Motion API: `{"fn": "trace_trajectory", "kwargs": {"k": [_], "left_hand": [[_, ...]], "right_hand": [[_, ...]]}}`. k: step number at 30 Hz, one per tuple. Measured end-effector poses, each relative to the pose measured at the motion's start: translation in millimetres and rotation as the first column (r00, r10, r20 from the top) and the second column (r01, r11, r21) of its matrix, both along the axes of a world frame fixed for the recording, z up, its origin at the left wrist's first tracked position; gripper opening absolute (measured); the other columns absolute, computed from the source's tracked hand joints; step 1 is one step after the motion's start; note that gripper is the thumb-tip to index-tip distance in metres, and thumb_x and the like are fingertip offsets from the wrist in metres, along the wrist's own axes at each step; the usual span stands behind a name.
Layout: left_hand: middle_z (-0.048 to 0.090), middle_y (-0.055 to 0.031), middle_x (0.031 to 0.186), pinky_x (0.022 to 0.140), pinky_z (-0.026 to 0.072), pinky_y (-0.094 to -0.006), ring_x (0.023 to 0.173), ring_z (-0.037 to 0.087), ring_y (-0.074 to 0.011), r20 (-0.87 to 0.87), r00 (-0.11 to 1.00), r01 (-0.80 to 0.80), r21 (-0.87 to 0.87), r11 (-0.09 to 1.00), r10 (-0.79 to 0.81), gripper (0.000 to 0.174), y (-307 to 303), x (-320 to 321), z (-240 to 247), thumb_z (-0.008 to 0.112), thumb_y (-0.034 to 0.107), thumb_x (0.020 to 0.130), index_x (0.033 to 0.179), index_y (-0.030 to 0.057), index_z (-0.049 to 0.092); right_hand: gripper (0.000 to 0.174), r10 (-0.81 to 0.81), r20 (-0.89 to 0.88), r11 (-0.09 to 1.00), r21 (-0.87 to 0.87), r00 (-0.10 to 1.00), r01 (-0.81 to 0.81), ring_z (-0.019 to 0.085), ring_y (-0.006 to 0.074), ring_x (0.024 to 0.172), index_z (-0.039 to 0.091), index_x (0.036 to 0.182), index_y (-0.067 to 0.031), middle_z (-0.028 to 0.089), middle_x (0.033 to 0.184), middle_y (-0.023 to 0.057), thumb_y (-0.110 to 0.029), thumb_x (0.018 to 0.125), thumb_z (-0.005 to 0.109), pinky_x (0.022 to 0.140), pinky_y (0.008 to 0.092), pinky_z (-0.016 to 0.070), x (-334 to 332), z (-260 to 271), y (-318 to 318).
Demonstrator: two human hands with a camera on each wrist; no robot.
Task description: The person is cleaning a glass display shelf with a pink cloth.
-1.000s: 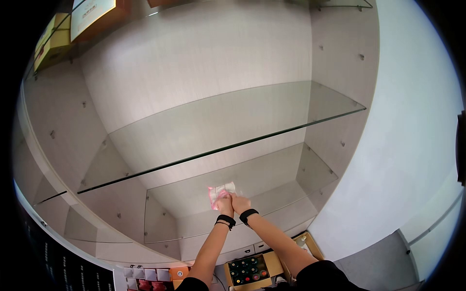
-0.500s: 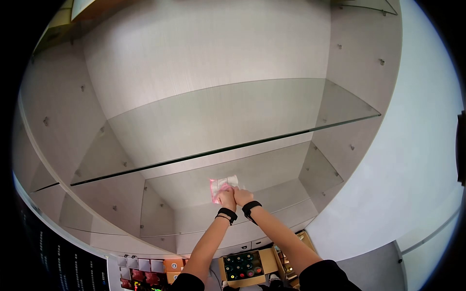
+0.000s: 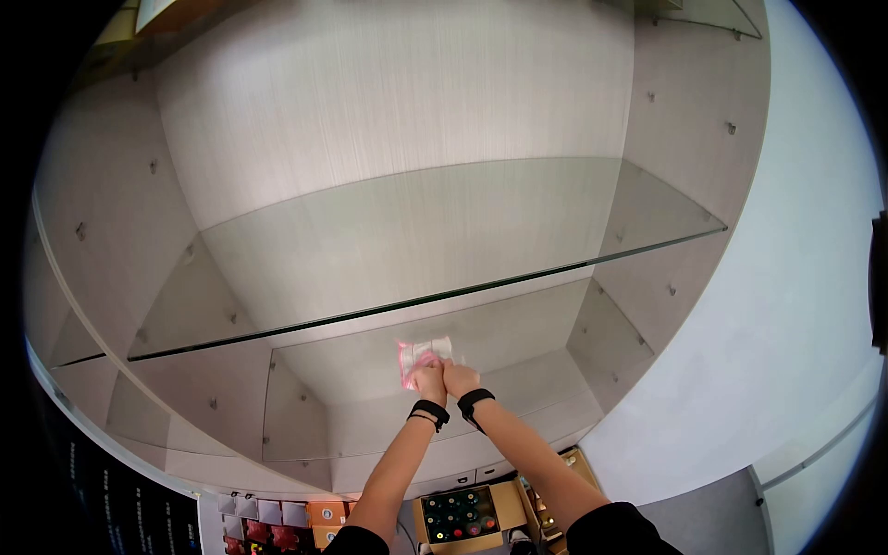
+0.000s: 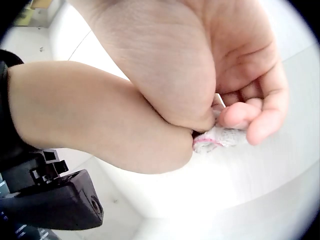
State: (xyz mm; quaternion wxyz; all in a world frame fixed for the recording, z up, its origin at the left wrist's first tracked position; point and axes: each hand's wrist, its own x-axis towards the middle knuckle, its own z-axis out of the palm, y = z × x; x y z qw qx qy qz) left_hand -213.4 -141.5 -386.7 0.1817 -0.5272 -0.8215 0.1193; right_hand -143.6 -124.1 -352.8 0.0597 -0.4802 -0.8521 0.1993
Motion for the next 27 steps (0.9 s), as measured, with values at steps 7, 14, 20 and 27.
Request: {"fn": "trace_trajectory", "kwargs": {"k": [7,14,20,27], "left_hand": [[0.049,0.002,0.054,0.03,0.0316,-0.0263,0.044,0.05,-0.0126,-0.015,0.998,-0.056,0.02,0.998,0.057,0.017,1,-2,-1,0.046,0.02,0.062,0.076,0.0121,0.042],[0.048,0.0025,0.051,0.023,0.023,-0.0246,0.038,0.047,-0.0115,0.015,0.997,0.072,0.094,0.993,-0.074,0.016,-12,-3,-12,0.046,0.022,0.063,0.074,0.0109,0.041],[0.047,0.0029,0.049,0.023,0.0256,-0.0257,0.037,0.046,-0.0115,0.029,1.0,-0.01,-0.031,0.999,0.011,0.017,-1,6,19,0.048,0.022,0.06,0.071,0.0105,0.043],[0.047,0.0035,0.052,0.021,0.0224,-0.0256,0.036,0.045,-0.0113,-0.025,1.0,-0.011,0.047,0.999,0.012,0.018,36,-21,3,0.048,0.025,0.06,0.071,0.0117,0.043]], "right_hand": [[0.022,-0.01,-0.079,1.0,0.003,0.997,0.01,0.051,0.0277,0.067,0.037,0.085,-0.0036,0.052,0.072,0.0153,-0.02,0.072,0.028,0.057,0.0365,0.0396,0,0,3],[0.023,0.114,-0.079,0.993,0.044,0.99,-0.111,0.05,0.0295,0.063,0.037,0.083,-0.0031,0.051,0.068,0.0161,-0.022,0.07,0.035,0.054,0.0378,0.039,8,-8,2],[0.02,0.13,-0.051,0.99,0.054,0.99,-0.128,0.05,0.0286,0.064,0.04,0.079,-0.0021,0.051,0.068,0.0159,-0.019,0.068,0.037,0.056,0.0367,0.0394,1,-8,18],[0.023,0.027,-0.098,0.999,0.024,0.995,-0.025,0.051,0.0278,0.066,0.041,0.082,-0.0034,0.052,0.07,0.0159,-0.021,0.071,0.031,0.057,0.0367,0.0395,-25,-9,47]]}}
